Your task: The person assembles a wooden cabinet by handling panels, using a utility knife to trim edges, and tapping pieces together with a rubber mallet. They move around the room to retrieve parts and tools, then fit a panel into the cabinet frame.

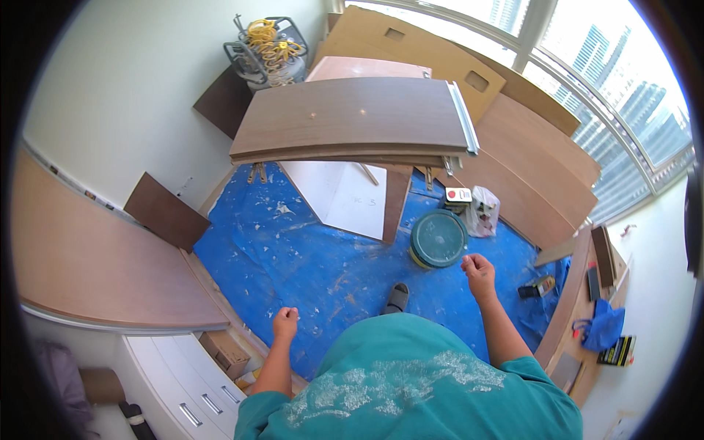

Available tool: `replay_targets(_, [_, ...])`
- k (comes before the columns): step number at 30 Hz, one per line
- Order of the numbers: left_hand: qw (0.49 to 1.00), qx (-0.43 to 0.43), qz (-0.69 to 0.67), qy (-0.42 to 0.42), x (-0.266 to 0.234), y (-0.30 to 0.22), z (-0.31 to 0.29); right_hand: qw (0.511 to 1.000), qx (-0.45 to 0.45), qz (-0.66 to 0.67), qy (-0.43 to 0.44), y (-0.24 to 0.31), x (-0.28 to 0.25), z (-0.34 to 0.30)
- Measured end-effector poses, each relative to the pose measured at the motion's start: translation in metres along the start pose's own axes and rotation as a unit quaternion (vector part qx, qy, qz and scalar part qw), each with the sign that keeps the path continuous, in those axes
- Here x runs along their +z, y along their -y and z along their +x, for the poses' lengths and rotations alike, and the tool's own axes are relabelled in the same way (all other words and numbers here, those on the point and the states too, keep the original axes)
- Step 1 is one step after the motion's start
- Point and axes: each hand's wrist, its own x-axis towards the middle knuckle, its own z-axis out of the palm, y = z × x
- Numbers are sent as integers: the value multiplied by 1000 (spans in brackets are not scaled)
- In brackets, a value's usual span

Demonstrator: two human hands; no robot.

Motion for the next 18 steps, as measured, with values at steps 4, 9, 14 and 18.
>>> replay_targets(4, [997,45,-39,-44,8,-60,4,990,-126,-69,9,83,24,85])
replay_targets(9, [993,100,10,-63,-25,-161,54,941,-304,-146,12,154,52,165])
replay_targets(14, [935,310,31,-171,-70,-267,150,872,-409,-269,-5,195,77,212])
replay_targets(18, [861,425,118,-255,-112,-327,234,882,-354,-310,-14,202,107,231])
